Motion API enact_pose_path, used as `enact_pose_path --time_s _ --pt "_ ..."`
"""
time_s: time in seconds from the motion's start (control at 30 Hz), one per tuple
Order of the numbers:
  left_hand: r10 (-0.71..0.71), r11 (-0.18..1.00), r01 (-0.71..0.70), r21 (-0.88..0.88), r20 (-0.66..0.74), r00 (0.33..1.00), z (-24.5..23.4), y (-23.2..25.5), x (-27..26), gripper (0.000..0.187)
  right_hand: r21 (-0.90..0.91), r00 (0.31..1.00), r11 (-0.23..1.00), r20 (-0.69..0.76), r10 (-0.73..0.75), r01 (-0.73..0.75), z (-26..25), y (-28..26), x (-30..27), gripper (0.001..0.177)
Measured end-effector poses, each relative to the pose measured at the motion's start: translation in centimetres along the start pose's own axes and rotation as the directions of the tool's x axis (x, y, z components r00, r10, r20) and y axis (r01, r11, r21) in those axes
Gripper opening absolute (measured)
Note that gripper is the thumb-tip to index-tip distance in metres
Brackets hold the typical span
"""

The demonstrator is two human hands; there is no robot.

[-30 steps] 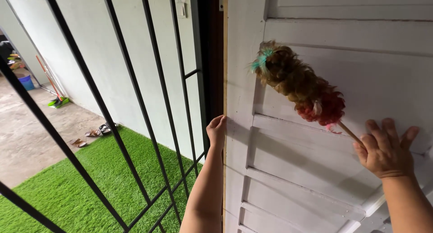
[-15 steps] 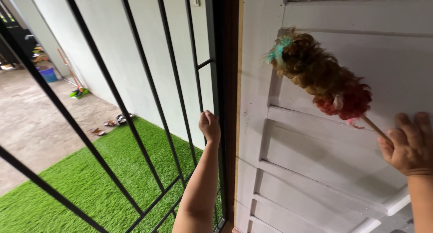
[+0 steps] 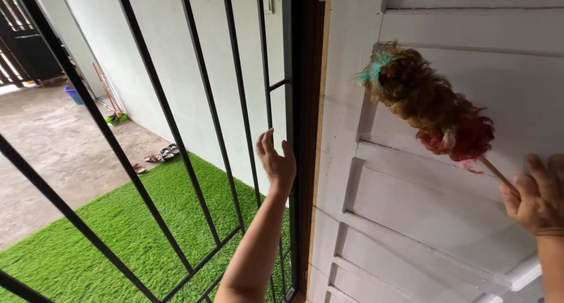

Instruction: Dusting a white paneled door and the door frame using a handheld feather duster.

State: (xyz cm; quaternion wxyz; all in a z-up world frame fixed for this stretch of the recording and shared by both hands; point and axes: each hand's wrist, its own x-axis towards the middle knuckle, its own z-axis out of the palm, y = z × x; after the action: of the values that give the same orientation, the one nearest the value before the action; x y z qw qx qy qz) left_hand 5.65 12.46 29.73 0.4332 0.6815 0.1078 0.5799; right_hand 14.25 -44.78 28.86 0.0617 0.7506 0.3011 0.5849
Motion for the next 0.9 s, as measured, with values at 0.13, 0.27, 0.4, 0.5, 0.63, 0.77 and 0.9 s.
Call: enact_pose_path --time_s 0.13,0.27,0.4,0.5,0.63,0.77,0.9 --pt "0.421 0.872 -0.359 0.334 -0.136 0.897 -3.0 0.1 0.8 0.035 -0.107 1.000 0.994 0.022 -0.019 0.021 -1.5 -0.6 0.9 0.030" --pt "0.534 0.769 -0.340 0.541 -0.250 0.808 -7.0 -0.5 4.0 0.039 -0.202 0.998 0.977 0.032 -0.061 0.066 -1.9 -0.8 1.0 0.032" --pt "0.484 0.777 -0.296 0.556 -0.225 0.846 -10.0 -2.5 6.3 0.059 -0.171 0.991 0.984 0.114 0.069 -0.049 -1.8 -1.6 -0.1 0.026" --pt "0.220 0.926 -0.180 0.331 -0.088 0.971 -11.2 -5.3 6.5 0.052 -0.123 0.978 0.984 0.148 0.146 -0.128 -1.8 -2.7 -0.4 0.021" --pt "-0.240 0.938 0.304 -0.167 0.321 0.916 -11.9 -6.7 5.8 0.047 -0.170 0.975 0.972 0.126 0.184 -0.162 -1.0 -3.3 -0.7 0.021" --pt "-0.201 0.877 0.339 -0.339 0.383 0.902 -11.8 -6.8 5.6 0.053 -0.123 0.959 0.969 0.164 0.231 -0.212 -2.8 -5.1 -0.4 0.013" --pt "-0.162 0.865 0.316 -0.390 0.379 0.911 -11.9 -6.5 5.1 0.050 0.075 0.969 0.972 0.119 0.215 -0.225 -5.6 -9.6 2.2 0.008"
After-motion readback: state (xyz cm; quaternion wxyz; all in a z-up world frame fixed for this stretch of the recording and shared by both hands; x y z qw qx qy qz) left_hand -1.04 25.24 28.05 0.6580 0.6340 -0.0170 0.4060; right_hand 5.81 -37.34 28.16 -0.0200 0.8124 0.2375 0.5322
